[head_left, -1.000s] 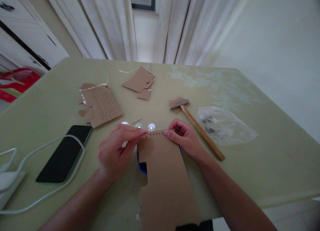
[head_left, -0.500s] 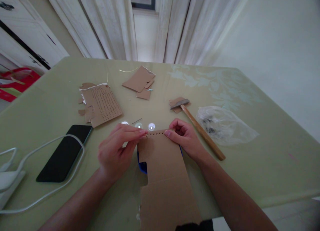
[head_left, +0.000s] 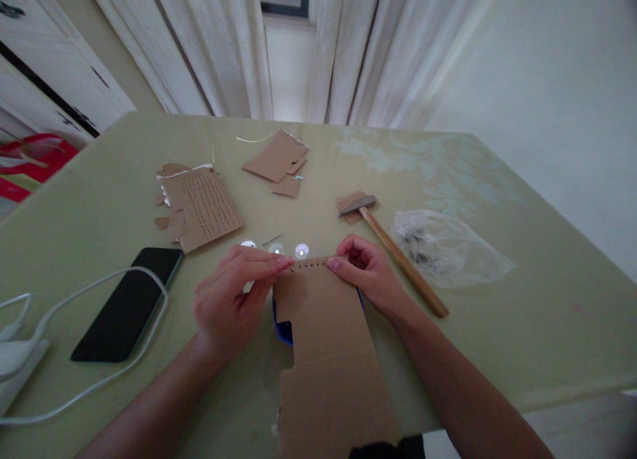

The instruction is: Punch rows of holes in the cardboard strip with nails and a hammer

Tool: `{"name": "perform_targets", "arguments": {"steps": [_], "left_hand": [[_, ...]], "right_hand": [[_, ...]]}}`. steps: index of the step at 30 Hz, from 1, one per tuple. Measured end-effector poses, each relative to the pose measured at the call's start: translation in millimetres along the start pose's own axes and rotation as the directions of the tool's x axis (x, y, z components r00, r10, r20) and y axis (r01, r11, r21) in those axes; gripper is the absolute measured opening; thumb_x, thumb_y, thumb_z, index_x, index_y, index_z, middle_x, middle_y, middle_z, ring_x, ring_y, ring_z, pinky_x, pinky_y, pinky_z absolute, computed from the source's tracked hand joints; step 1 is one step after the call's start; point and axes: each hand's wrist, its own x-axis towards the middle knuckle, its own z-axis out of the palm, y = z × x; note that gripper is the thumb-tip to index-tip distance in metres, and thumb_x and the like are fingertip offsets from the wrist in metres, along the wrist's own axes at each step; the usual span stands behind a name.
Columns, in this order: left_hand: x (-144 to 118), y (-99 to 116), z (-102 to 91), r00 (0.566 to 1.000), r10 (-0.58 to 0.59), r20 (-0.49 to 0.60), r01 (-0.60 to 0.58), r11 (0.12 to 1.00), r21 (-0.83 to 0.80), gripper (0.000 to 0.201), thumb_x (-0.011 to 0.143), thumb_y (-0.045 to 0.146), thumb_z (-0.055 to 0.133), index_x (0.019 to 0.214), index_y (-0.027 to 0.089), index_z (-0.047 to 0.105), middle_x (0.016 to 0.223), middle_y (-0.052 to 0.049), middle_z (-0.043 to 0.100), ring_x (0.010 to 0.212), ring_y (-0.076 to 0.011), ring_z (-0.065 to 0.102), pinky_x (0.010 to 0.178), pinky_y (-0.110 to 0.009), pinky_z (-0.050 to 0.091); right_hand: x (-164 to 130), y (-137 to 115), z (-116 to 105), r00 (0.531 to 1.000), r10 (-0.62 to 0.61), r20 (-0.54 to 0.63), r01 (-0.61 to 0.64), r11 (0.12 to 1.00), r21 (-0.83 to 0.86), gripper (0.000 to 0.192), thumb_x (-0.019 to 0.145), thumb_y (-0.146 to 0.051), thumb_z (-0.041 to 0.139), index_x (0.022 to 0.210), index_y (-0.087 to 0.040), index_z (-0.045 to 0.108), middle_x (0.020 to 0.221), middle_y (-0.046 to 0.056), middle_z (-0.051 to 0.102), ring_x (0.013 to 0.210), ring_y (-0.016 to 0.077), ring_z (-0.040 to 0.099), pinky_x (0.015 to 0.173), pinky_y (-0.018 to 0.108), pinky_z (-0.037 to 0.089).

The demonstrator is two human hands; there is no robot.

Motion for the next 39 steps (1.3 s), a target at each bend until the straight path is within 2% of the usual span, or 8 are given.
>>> {"name": "perform_targets", "arguments": {"steps": [15,28,39], "left_hand": [[-0.6,3.8,-1.2,0.999,-0.033,0.01,0.033,0.999,0.017,0.023,0.099,0.005,0.075,0.106,0.026,0.082,0.097,-0.002,0.088,0.085,-0.0177,0.083,0.078,-0.033,0.068],[-1.2,1.6,-1.3,1.0,-0.011,0.007,0.011,1.0,0.022,0.026,0.095,-0.001,0.076,0.106,0.023,0.08,0.097,-0.002,0.087,0.087,-0.0162,0.082,0.08,-0.029,0.066],[0.2,3.8,-1.3,0.998,0.042,0.055,-0.044,0.999,0.031,0.021,0.099,0.003,0.075,0.106,0.022,0.079,0.097,-0.003,0.087,0.085,-0.0156,0.081,0.076,-0.028,0.065]], "right_hand": [[-0.6,-0.4,0.2,1.0,0.018,-0.008,-0.019,0.999,-0.033,0.049,0.082,-0.061,0.091,0.08,-0.024,0.059,0.07,-0.003,0.053,0.063,0.0144,0.043,0.056,0.028,0.031],[-0.1,0.7,-0.1,1.0,0.012,-0.004,-0.012,0.999,-0.03,0.049,0.082,-0.061,0.091,0.08,-0.023,0.06,0.07,-0.003,0.053,0.062,0.014,0.043,0.055,0.027,0.031],[-0.1,0.2,0.1,1.0,0.014,-0.001,-0.014,0.999,-0.029,0.052,0.08,-0.065,0.092,0.08,-0.024,0.059,0.071,-0.003,0.054,0.062,0.0142,0.044,0.055,0.027,0.033]]}}
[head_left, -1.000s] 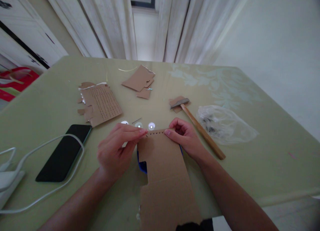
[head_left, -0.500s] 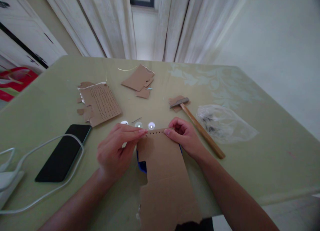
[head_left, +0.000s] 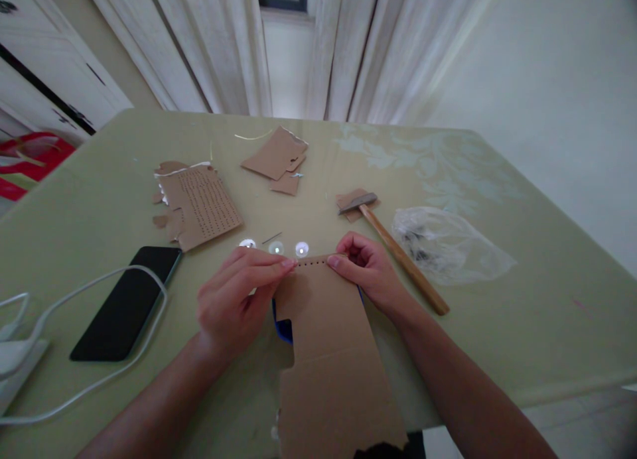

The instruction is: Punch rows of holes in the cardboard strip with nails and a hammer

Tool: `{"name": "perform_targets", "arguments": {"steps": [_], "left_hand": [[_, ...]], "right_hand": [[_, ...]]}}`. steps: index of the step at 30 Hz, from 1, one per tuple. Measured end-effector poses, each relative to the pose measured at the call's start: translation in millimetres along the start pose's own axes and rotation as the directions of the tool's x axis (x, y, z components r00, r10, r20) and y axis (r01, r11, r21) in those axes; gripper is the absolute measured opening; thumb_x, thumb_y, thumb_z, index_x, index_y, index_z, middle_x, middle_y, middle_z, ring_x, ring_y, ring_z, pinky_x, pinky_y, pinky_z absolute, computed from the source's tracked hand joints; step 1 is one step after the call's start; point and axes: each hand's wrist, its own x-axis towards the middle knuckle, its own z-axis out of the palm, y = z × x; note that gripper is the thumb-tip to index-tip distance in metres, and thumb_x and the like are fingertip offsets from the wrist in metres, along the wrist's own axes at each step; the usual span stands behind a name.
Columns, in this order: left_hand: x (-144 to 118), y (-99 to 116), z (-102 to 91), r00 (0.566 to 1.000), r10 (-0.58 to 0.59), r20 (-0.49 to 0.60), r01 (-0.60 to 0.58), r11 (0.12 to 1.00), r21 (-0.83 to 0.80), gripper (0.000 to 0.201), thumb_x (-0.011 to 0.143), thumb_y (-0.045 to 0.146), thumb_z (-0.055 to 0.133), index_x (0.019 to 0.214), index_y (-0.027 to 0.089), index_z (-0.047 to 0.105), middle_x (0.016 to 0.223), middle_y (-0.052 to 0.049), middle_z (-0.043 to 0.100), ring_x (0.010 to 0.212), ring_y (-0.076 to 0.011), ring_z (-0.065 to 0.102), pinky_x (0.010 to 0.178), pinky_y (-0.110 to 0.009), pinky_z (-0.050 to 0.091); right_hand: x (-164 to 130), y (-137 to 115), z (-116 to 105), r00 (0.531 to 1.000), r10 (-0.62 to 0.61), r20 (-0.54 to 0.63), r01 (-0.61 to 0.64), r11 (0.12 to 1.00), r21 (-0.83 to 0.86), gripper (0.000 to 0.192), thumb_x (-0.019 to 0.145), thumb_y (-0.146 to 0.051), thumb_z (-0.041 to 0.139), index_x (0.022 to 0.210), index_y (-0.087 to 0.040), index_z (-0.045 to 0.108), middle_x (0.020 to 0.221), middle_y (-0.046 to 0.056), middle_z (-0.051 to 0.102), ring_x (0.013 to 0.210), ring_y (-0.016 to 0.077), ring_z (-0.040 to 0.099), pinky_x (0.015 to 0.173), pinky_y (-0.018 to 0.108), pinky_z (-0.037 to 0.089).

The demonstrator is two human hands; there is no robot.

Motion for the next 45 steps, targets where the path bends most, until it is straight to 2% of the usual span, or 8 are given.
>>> {"name": "perform_targets", "arguments": {"steps": [18,21,23,25,29,32,39,45], "left_hand": [[-7,5,5.7,0.999,-0.008,0.043,0.008,1.0,-0.008,0.026,0.099,0.002,0.073,0.114,0.022,0.081,0.105,-0.006,0.086,0.09,-0.0171,0.082,0.078,-0.028,0.066],[-5,5,6.6,0.999,-0.048,0.008,0.048,0.998,0.04,0.026,0.1,0.004,0.075,0.116,0.023,0.08,0.104,-0.004,0.087,0.087,-0.0159,0.082,0.078,-0.027,0.066],[-3,4,7.4,0.997,-0.074,0.003,0.074,0.995,0.065,0.023,0.101,0.01,0.077,0.118,0.024,0.08,0.101,-0.002,0.087,0.083,-0.0154,0.081,0.079,-0.027,0.066],[-1,3,8.3,0.995,-0.096,0.016,0.095,0.993,0.074,0.016,0.103,0.017,0.076,0.117,0.024,0.08,0.098,-0.002,0.087,0.082,-0.016,0.08,0.079,-0.028,0.065],[-1,0,10.3,0.983,-0.178,0.038,0.175,0.982,0.065,0.008,0.105,0.025,0.073,0.105,0.023,0.081,0.095,-0.002,0.085,0.084,-0.0182,0.08,0.078,-0.029,0.062],[-2,-5,12.7,0.967,-0.247,0.06,0.245,0.969,0.032,0.01,0.105,0.029,0.072,0.103,0.022,0.08,0.095,-0.002,0.085,0.086,-0.019,0.08,0.079,-0.029,0.061],[-3,-12,21.5,0.939,-0.327,0.11,0.339,0.933,-0.119,0.016,0.104,0.035,0.07,0.103,0.021,0.079,0.095,-0.005,0.085,0.083,-0.0195,0.079,0.077,-0.03,0.06],[-1,-8,23.3,0.877,-0.444,0.186,0.473,0.866,-0.161,0.022,0.104,0.041,0.065,0.102,0.022,0.077,0.098,-0.005,0.084,0.088,-0.0215,0.077,0.077,-0.032,0.059]], "right_hand": [[1,0,-5,0.998,-0.062,0.005,0.062,0.995,-0.072,0.051,0.087,-0.069,0.086,0.084,-0.023,0.064,0.073,-0.002,0.057,0.064,0.0156,0.048,0.058,0.029,0.036],[7,1,-22,0.976,-0.158,-0.15,0.127,0.972,-0.196,0.048,0.098,-0.07,0.072,0.091,-0.023,0.069,0.079,0.001,0.062,0.067,0.0176,0.053,0.063,0.032,0.042],[13,4,-38,0.906,-0.254,-0.338,0.11,0.913,-0.393,0.041,0.1,-0.064,0.072,0.098,-0.023,0.07,0.085,0.004,0.068,0.072,0.0201,0.057,0.068,0.034,0.046],[18,9,-53,0.844,-0.344,-0.412,0.007,0.775,-0.632,0.036,0.101,-0.056,0.072,0.106,-0.021,0.071,0.096,0.009,0.073,0.081,0.0245,0.063,0.077,0.038,0.049],[24,18,-63,0.891,-0.321,-0.322,-0.183,0.396,-0.9,0.031,0.101,-0.036,0.073,0.124,-0.015,0.072,0.12,0.021,0.075,0.107,0.0359,0.067,0.094,0.046,0.051],[26,21,-57,0.918,-0.252,-0.307,-0.246,0.246,-0.937,0.029,0.107,-0.027,0.062,0.129,-0.011,0.071,0.123,0.025,0.073,0.109,0.0379,0.068,0.092,0.045,0.052],[15,2,-48,0.94,-0.268,-0.213,-0.153,0.226,-0.962,0.034,0.109,-0.012,0.04,0.125,-0.012,0.07,0.12,0.026,0.072,0.094,0.0296,0.07,0.081,0.039,0.052],[-29,-68,-42,0.942,-0.335,0.011,0.133,0.343,-0.93,0.033,0.117,-0.032,0.036,0.125,-0.016,0.063,0.093,0.008,0.074,0.081,0.0239,0.068,0.078,0.033,0.048]]}}
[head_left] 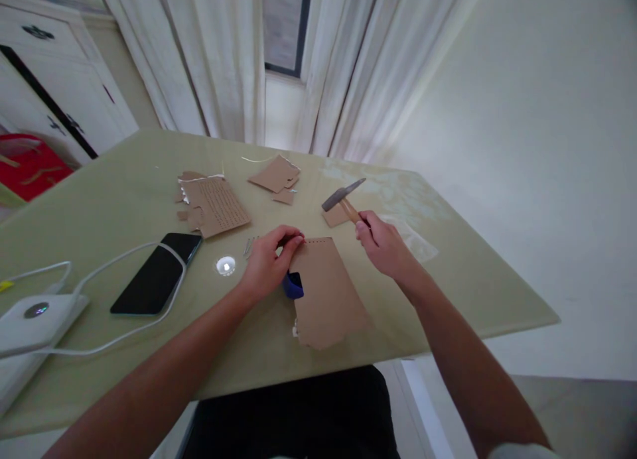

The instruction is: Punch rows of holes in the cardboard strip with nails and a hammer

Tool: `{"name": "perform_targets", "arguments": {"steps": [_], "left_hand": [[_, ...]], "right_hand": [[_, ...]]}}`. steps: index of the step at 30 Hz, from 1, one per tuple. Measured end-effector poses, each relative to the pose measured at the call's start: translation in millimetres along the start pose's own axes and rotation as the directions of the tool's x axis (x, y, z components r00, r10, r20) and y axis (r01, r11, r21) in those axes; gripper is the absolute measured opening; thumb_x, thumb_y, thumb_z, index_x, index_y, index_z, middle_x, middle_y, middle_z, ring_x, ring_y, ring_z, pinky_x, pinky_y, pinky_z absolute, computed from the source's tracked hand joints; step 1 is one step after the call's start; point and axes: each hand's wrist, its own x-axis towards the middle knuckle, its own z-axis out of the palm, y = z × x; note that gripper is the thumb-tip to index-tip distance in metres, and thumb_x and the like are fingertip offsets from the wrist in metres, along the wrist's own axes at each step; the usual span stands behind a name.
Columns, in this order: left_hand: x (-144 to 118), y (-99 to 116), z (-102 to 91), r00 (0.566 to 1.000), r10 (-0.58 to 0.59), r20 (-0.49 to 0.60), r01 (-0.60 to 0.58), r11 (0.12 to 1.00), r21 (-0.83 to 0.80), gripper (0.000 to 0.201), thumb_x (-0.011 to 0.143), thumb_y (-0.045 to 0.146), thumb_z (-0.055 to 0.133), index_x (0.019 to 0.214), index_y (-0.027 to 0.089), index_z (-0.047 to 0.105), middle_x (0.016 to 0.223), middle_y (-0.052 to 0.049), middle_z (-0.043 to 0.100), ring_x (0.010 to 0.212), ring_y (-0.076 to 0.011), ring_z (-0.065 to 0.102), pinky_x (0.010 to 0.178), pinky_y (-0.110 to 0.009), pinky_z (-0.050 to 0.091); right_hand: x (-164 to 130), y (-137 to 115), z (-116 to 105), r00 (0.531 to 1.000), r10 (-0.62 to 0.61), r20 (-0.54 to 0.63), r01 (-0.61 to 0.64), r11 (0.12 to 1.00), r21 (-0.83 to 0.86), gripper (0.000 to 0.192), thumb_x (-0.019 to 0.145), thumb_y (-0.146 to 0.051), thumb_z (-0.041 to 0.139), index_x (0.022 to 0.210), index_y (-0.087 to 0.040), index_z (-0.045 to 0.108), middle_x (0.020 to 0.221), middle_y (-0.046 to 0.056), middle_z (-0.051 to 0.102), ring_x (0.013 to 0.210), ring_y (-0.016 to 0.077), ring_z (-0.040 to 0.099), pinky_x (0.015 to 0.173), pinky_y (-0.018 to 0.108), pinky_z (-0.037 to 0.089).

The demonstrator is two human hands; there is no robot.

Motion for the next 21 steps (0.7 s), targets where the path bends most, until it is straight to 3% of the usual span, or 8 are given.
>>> {"name": "perform_targets", "arguments": {"steps": [3,6,9,14,21], "left_hand": [[0,1,0.4,1.0,-0.005,-0.002,0.005,1.0,-0.017,0.022,0.103,0.042,0.064,0.101,0.023,0.076,0.097,-0.005,0.084,0.087,-0.0214,0.077,0.08,-0.033,0.06],[1,-1,1.6,1.0,-0.005,-0.009,0.005,1.0,-0.029,0.022,0.102,0.041,0.065,0.1,0.022,0.077,0.097,-0.005,0.084,0.087,-0.0215,0.076,0.083,-0.034,0.061],[1,-2,3.1,1.0,-0.004,-0.011,0.004,0.999,-0.035,0.023,0.102,0.042,0.065,0.099,0.022,0.076,0.097,-0.005,0.084,0.087,-0.0215,0.076,0.082,-0.034,0.06],[0,-3,4.1,1.0,-0.007,-0.009,0.007,1.0,-0.023,0.023,0.101,0.042,0.064,0.095,0.022,0.075,0.091,-0.004,0.082,0.084,-0.0213,0.075,0.074,-0.031,0.057],[0,-2,5.0,1.0,-0.009,-0.004,0.009,1.0,-0.016,0.023,0.102,0.041,0.064,0.1,0.022,0.077,0.096,-0.005,0.084,0.088,-0.0219,0.076,0.067,-0.029,0.054]], "right_hand": [[-11,-30,-43,0.987,-0.133,0.087,0.125,0.987,0.098,0.031,0.117,-0.04,0.043,0.121,-0.018,0.065,0.083,0.003,0.07,0.073,0.0217,0.064,0.072,0.031,0.043],[-19,-56,-66,0.982,-0.182,0.057,0.177,0.981,0.082,0.03,0.118,-0.039,0.045,0.124,-0.019,0.066,0.086,0.004,0.072,0.074,0.0217,0.064,0.071,0.031,0.041],[-21,-69,-64,0.977,-0.202,0.069,0.197,0.978,0.066,0.031,0.119,-0.038,0.043,0.125,-0.018,0.066,0.089,0.006,0.074,0.079,0.0229,0.067,0.073,0.032,0.042],[-18,-67,-46,0.944,-0.274,0.181,0.28,0.96,-0.008,0.031,0.118,-0.033,0.042,0.122,-0.017,0.068,0.104,0.013,0.078,0.094,0.0278,0.071,0.082,0.035,0.045],[-16,-71,-59,0.969,-0.213,0.122,0.207,0.976,0.063,0.031,0.119,-0.037,0.041,0.111,-0.02,0.065,0.084,0.004,0.069,0.073,0.0206,0.062,0.07,0.032,0.038]]}}
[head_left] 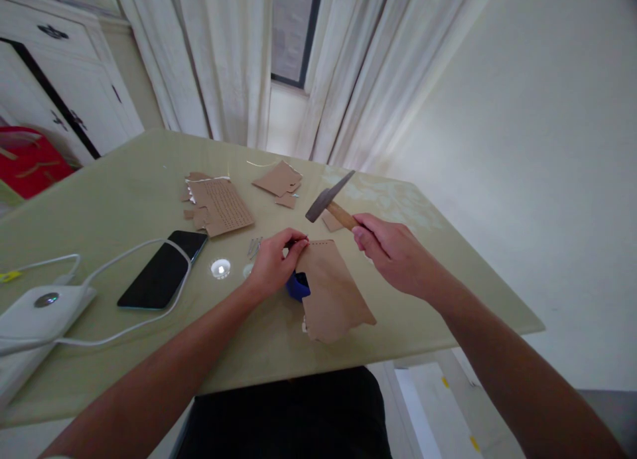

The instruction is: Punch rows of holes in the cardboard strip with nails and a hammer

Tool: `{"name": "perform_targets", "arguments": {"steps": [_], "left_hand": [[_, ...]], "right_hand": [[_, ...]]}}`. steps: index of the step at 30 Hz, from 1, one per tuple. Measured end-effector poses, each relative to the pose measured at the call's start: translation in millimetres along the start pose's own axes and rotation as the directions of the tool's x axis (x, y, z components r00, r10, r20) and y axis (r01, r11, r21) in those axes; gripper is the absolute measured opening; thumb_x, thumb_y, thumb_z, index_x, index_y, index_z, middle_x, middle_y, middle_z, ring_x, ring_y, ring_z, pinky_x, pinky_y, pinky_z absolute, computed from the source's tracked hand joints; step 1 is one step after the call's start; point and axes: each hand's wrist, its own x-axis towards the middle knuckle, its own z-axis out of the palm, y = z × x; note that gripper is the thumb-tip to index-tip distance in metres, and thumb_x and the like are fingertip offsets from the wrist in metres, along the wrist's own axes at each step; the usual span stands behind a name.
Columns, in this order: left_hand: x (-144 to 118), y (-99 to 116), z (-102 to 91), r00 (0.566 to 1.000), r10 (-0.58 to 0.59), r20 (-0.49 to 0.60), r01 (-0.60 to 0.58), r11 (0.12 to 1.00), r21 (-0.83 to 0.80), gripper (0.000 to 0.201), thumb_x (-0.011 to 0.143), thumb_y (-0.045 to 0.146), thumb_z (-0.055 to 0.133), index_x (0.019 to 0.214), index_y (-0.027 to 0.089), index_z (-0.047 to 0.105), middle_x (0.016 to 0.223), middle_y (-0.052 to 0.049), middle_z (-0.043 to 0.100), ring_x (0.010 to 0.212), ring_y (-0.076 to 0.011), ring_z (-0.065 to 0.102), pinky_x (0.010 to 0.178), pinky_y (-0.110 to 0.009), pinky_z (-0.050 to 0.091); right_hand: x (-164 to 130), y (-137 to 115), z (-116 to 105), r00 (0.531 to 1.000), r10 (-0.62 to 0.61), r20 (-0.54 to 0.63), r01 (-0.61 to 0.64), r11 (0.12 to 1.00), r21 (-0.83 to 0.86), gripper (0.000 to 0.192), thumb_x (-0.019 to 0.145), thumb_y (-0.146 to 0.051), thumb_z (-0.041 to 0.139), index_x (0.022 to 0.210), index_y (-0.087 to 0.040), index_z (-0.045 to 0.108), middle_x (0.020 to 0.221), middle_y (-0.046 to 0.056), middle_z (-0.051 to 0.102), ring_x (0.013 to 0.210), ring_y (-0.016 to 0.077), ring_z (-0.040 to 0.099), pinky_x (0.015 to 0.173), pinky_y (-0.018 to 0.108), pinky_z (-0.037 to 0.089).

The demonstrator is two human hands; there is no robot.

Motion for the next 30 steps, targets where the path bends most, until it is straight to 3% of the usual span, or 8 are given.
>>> {"name": "perform_targets", "arguments": {"steps": [5,10,17,22,27,30], "left_hand": [[0,0,0.0,1.0,0.005,0.003,-0.005,1.0,0.001,0.022,0.102,0.041,0.064,0.096,0.022,0.075,0.091,-0.004,0.082,0.084,-0.0212,0.075,0.065,-0.029,0.053],[-1,0,-0.3,1.0,0.013,0.004,-0.013,1.0,-0.015,0.021,0.102,0.04,0.064,0.099,0.022,0.074,0.096,-0.006,0.083,0.088,-0.022,0.077,0.066,-0.029,0.056],[2,-3,-2.3,0.999,0.037,-0.008,-0.037,0.999,-0.022,0.016,0.099,0.036,0.065,0.094,0.023,0.072,0.096,-0.005,0.078,0.088,-0.0208,0.074,0.082,-0.034,0.061],[3,-5,-3.6,1.0,0.029,0.001,-0.029,0.999,-0.034,0.019,0.1,0.039,0.064,0.096,0.023,0.073,0.098,-0.005,0.078,0.09,-0.021,0.074,0.085,-0.035,0.062],[3,-3,-5.5,0.999,0.027,0.03,-0.026,0.999,-0.033,0.02,0.097,0.04,0.065,0.092,0.022,0.072,0.095,-0.006,0.076,0.087,-0.0215,0.072,0.081,-0.036,0.06],[4,-1,-7.4,0.998,0.022,0.065,-0.019,0.999,-0.038,0.022,0.094,0.042,0.067,0.099,0.022,0.075,0.1,-0.007,0.078,0.089,-0.0224,0.074,0.082,-0.036,0.061]], "right_hand": [[0,5,10,0.997,-0.036,0.074,0.039,0.998,-0.047,0.03,0.118,-0.033,0.043,0.114,-0.018,0.068,0.095,0.009,0.075,0.082,0.0231,0.065,0.076,0.033,0.04],[0,4,5,1.0,-0.002,0.012,0.001,0.999,0.033,0.03,0.119,-0.036,0.043,0.115,-0.02,0.067,0.088,0.004,0.071,0.074,0.0205,0.062,0.071,0.031,0.039],[3,7,15,0.996,-0.026,0.084,0.028,0.999,-0.029,0.03,0.118,-0.034,0.044,0.116,-0.017,0.069,0.096,0.009,0.076,0.084,0.0239,0.067,0.078,0.034,0.042],[4,2,8,0.999,0.015,0.032,-0.017,0.999,0.037,0.031,0.119,-0.037,0.042,0.108,-0.02,0.065,0.085,0.004,0.069,0.073,0.0204,0.061,0.071,0.032,0.039],[4,7,17,0.992,0.003,0.129,-0.005,1.0,0.01,0.027,0.117,-0.032,0.044,0.104,-0.02,0.064,0.087,0.005,0.07,0.076,0.0212,0.062,0.073,0.032,0.039],[3,11,17,0.994,0.015,0.105,-0.02,0.999,0.042,0.03,0.118,-0.034,0.044,0.101,-0.02,0.064,0.084,0.004,0.069,0.074,0.0205,0.061,0.073,0.032,0.039]]}}
